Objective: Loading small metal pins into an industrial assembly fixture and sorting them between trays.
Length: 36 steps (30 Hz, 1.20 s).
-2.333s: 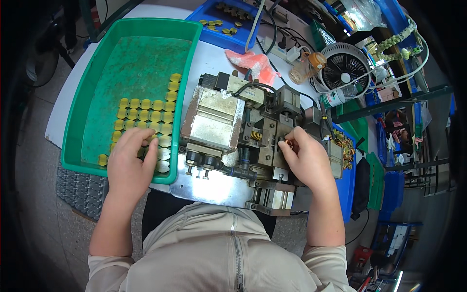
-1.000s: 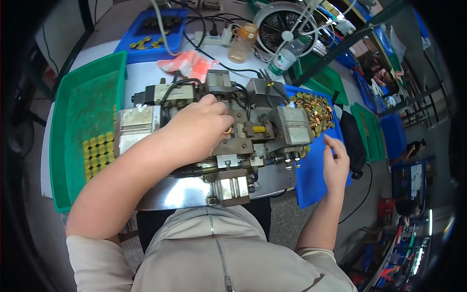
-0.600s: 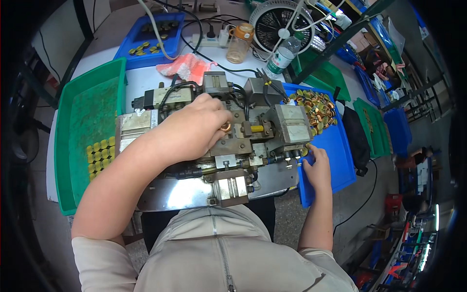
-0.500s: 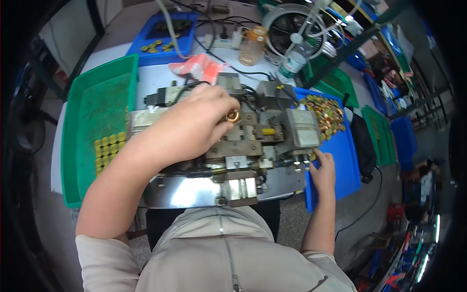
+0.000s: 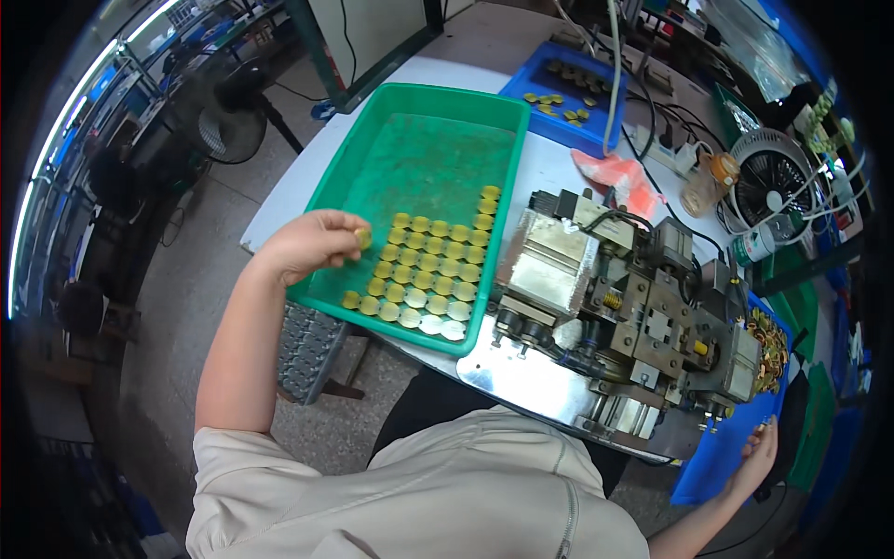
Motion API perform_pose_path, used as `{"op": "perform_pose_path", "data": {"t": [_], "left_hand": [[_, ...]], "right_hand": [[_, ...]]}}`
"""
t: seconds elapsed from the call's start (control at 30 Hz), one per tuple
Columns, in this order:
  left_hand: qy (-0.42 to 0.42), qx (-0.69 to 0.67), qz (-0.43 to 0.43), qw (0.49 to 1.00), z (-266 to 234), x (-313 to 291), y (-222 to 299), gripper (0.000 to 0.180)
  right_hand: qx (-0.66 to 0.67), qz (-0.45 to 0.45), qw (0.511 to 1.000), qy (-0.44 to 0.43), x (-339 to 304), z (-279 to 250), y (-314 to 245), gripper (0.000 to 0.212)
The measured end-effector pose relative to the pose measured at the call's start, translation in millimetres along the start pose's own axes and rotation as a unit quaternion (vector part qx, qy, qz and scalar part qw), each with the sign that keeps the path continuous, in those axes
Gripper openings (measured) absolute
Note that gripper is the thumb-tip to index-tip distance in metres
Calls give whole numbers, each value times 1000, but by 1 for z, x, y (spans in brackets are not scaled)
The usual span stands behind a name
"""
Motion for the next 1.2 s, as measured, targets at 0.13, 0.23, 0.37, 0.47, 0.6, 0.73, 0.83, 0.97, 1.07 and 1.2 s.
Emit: {"op": "perform_pose_path", "data": {"t": [0.13, 0.23, 0.37, 0.47, 0.6, 0.73, 0.83, 0.97, 1.07, 1.2], "left_hand": [[2, 214, -32, 976, -1, 7, -17, 31], [5, 353, -41, 935, 1, 12, -20, 30], [-8, 414, -61, 908, 0, 20, -26, 27], [-5, 396, -49, 917, -1, 19, -27, 26], [1, 383, -36, 923, -2, 18, -29, 25], [5, 399, -27, 917, -3, 16, -32, 26], [1, 391, -15, 920, 2, 14, -32, 26], [5, 410, 8, 912, 8, 14, -28, 22], [5, 450, 28, 893, 12, 17, -22, 18], [53, 409, 46, 910, 5, 4, -26, 23]], "right_hand": [[137, -26, 990, -26, -4, 26, -30, 37], [173, -60, 982, -37, -11, 42, -52, 35], [260, -48, 959, -105, -35, 68, -82, 31], [264, -39, 956, -121, -40, 75, -85, 32], [261, -37, 954, -144, -42, 82, -89, 33], [240, -55, 956, -161, -44, 89, -94, 34], [238, -47, 957, -162, -50, 109, -97, 32], [210, -42, 970, -112, -77, 147, -123, 28], [122, -13, 964, -234, -87, 189, -122, 21], [44, -8, 950, -310, -101, 259, -113, 12]]}}
Point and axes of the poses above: each hand's wrist, its own x-axis towards the middle knuckle, its own z-axis out of the palm, y = z × x, the point moved 8 cm from there along x, towards the middle knuckle, and after that the axes turned 8 degrees about x, right-handed, at the moved point
